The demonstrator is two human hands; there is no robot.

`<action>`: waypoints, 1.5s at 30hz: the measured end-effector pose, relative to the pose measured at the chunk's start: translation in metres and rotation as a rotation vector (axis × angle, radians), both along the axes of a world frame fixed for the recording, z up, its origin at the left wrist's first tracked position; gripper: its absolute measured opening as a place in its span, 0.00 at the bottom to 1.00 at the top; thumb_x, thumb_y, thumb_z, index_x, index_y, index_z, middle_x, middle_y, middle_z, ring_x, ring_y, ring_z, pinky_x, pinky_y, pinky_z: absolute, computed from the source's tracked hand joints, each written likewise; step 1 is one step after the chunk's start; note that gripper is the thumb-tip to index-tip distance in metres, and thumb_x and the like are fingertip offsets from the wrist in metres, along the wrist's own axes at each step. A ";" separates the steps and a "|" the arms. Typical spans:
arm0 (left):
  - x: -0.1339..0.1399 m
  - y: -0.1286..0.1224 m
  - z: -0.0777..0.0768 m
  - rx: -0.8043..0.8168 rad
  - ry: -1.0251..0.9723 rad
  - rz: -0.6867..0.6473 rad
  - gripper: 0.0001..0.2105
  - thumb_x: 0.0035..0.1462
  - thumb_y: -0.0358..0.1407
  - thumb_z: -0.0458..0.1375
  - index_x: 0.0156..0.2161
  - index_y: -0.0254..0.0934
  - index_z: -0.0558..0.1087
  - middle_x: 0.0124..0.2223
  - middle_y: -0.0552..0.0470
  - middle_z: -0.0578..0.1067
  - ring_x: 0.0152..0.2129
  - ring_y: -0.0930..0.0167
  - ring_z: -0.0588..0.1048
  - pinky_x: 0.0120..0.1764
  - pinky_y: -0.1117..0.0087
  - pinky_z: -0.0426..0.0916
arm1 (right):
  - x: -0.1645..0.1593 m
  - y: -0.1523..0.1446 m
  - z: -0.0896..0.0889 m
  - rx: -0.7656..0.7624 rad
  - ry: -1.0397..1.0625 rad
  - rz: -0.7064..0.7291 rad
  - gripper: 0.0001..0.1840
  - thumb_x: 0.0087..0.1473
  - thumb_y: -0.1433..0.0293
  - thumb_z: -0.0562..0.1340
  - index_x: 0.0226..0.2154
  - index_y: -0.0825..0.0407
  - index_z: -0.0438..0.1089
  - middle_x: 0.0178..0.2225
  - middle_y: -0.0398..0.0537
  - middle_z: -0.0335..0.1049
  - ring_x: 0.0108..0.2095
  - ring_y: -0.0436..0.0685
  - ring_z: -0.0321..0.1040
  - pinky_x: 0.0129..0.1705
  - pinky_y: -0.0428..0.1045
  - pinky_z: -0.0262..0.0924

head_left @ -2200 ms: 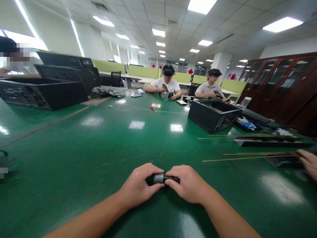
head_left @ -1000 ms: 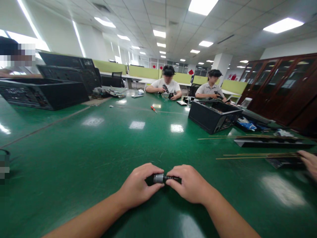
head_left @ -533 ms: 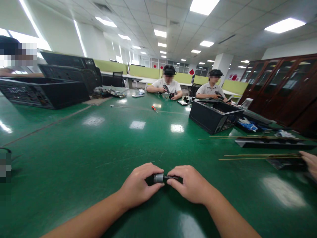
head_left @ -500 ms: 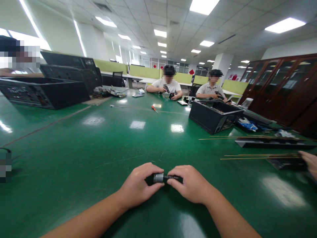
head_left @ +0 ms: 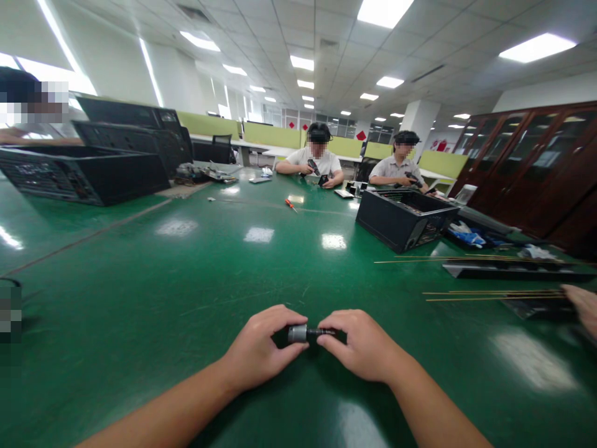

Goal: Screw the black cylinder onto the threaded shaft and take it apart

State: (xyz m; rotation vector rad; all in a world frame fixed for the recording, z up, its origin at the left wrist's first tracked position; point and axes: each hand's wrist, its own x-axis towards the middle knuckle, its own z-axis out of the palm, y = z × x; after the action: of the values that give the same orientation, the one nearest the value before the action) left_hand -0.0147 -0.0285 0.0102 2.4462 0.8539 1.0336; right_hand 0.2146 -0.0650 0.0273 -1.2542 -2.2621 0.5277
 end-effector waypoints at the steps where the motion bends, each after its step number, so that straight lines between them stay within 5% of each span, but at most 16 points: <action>1: 0.000 0.000 0.000 0.000 0.000 0.001 0.13 0.52 0.32 0.66 0.44 0.40 0.75 0.37 0.53 0.79 0.34 0.72 0.77 0.40 0.71 0.71 | 0.001 0.000 0.000 -0.001 0.001 -0.003 0.07 0.60 0.67 0.62 0.38 0.49 0.76 0.35 0.43 0.77 0.36 0.53 0.71 0.40 0.47 0.58; 45: -0.005 0.005 0.002 -0.016 -0.006 0.052 0.12 0.52 0.33 0.65 0.44 0.40 0.76 0.39 0.51 0.79 0.35 0.70 0.78 0.41 0.69 0.72 | 0.011 0.004 0.004 -0.006 0.015 -0.056 0.07 0.59 0.67 0.62 0.38 0.49 0.77 0.33 0.44 0.76 0.34 0.53 0.70 0.39 0.47 0.59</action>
State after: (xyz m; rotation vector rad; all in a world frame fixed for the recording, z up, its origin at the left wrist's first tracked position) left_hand -0.0193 -0.0236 0.0118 2.4185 0.9249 1.0480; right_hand 0.2255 -0.0612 0.0309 -1.3082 -2.2075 0.5227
